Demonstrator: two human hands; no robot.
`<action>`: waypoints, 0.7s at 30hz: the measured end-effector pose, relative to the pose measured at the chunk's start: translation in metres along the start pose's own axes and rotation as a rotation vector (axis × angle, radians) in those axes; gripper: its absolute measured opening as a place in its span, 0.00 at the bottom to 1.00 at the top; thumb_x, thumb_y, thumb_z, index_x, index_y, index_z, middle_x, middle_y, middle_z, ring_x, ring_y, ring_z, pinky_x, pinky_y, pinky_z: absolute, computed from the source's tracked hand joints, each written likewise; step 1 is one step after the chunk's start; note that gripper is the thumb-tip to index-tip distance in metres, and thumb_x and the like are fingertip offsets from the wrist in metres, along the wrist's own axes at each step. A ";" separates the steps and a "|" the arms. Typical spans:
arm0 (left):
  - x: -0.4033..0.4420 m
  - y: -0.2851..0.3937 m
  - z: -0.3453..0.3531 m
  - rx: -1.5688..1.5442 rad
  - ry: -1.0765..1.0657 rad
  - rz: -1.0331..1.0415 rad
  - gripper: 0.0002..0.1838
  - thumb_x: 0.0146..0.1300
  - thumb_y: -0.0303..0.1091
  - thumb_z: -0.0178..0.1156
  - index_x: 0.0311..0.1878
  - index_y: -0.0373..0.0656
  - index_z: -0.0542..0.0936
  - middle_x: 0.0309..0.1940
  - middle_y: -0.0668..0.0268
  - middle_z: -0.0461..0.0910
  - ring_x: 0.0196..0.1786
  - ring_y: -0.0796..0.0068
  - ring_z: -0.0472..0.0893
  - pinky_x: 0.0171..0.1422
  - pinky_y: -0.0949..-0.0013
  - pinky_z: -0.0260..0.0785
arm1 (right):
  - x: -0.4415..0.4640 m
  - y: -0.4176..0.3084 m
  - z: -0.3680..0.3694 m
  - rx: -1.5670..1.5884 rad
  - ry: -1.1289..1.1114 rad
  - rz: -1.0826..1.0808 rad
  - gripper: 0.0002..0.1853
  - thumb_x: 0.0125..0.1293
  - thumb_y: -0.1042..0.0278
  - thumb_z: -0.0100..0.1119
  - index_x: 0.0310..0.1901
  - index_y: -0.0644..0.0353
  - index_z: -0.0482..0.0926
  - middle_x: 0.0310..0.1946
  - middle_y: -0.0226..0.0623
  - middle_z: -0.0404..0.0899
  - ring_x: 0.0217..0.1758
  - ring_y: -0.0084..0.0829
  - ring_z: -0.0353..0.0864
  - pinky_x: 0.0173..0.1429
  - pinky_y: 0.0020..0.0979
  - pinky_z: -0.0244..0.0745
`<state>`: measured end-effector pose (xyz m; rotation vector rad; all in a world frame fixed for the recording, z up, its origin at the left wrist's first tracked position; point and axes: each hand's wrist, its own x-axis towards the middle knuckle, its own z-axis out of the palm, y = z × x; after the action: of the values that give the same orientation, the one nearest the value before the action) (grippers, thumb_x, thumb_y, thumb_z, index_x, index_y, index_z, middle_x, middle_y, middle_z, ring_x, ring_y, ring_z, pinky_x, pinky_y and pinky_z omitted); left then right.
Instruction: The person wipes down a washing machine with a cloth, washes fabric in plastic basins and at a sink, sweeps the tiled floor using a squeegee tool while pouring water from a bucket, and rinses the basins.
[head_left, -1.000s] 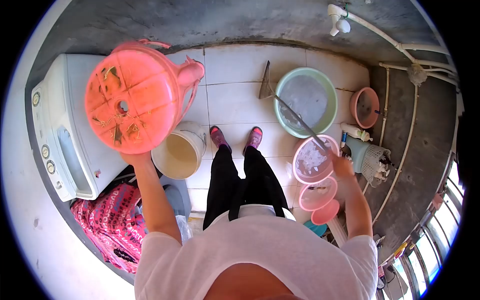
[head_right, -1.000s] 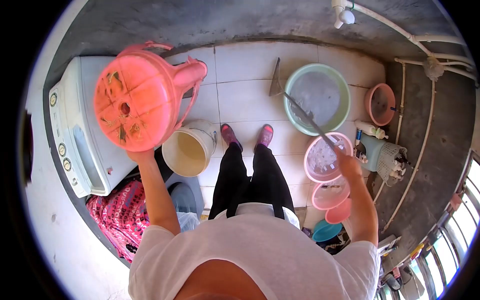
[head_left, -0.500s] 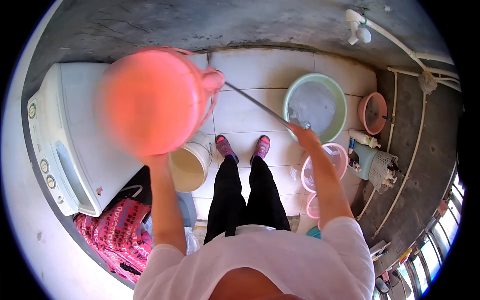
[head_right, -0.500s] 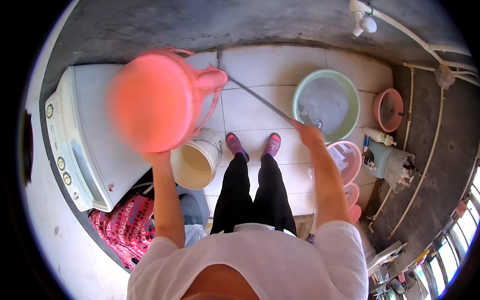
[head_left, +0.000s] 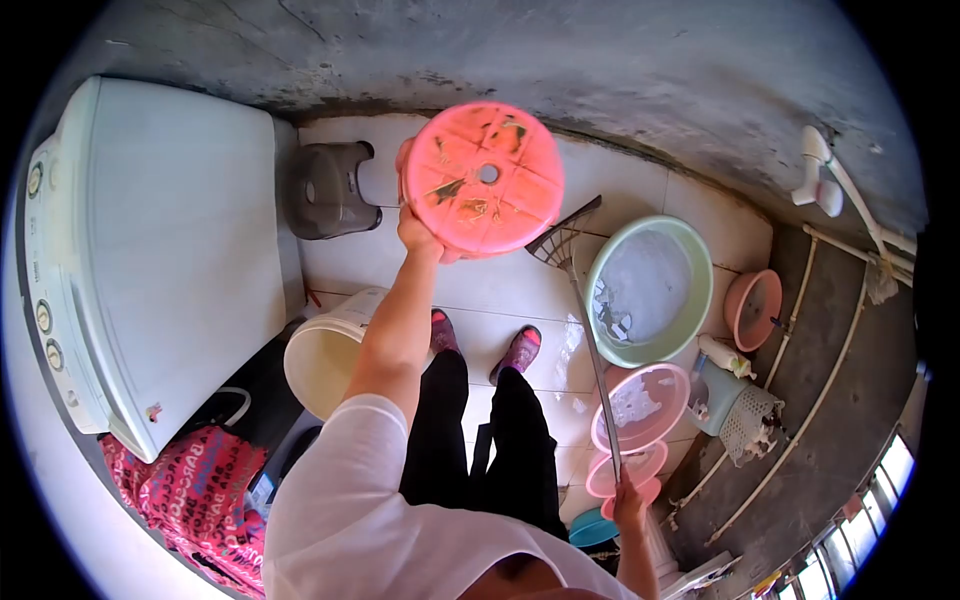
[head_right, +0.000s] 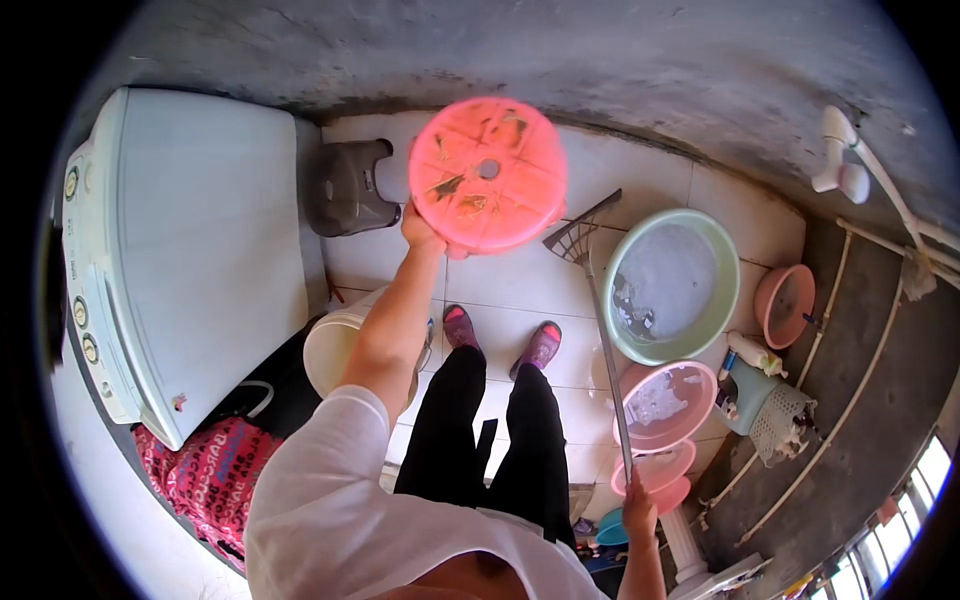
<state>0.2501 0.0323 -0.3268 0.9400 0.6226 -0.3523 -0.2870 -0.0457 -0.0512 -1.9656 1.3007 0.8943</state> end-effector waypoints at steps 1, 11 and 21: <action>0.011 -0.005 0.004 -0.042 -0.033 -0.027 0.23 0.63 0.45 0.34 0.50 0.36 0.66 0.48 0.58 0.70 0.49 0.61 0.71 0.53 0.60 0.64 | -0.004 -0.001 0.007 0.051 0.030 -0.008 0.20 0.60 0.70 0.41 0.56 0.54 0.64 0.24 0.45 0.73 0.22 0.36 0.74 0.25 0.34 0.66; 0.013 0.000 -0.030 0.495 0.285 -0.097 0.27 0.63 0.50 0.30 0.53 0.39 0.66 0.49 0.56 0.69 0.51 0.63 0.70 0.56 0.64 0.59 | -0.023 -0.003 0.045 0.368 0.008 0.075 0.20 0.61 0.71 0.41 0.56 0.55 0.63 0.19 0.38 0.72 0.19 0.28 0.71 0.25 0.29 0.68; -0.186 0.081 -0.149 0.739 0.008 -0.452 0.17 0.55 0.45 0.49 0.42 0.44 0.72 0.39 0.66 0.74 0.41 0.74 0.72 0.46 0.67 0.63 | -0.033 -0.060 0.037 0.332 -0.179 0.145 0.22 0.63 0.66 0.39 0.60 0.45 0.58 0.14 0.33 0.69 0.14 0.24 0.69 0.18 0.26 0.65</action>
<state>0.0991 0.2039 -0.2214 1.5010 0.7240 -1.0287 -0.2477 0.0202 -0.0393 -1.5180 1.3992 0.8386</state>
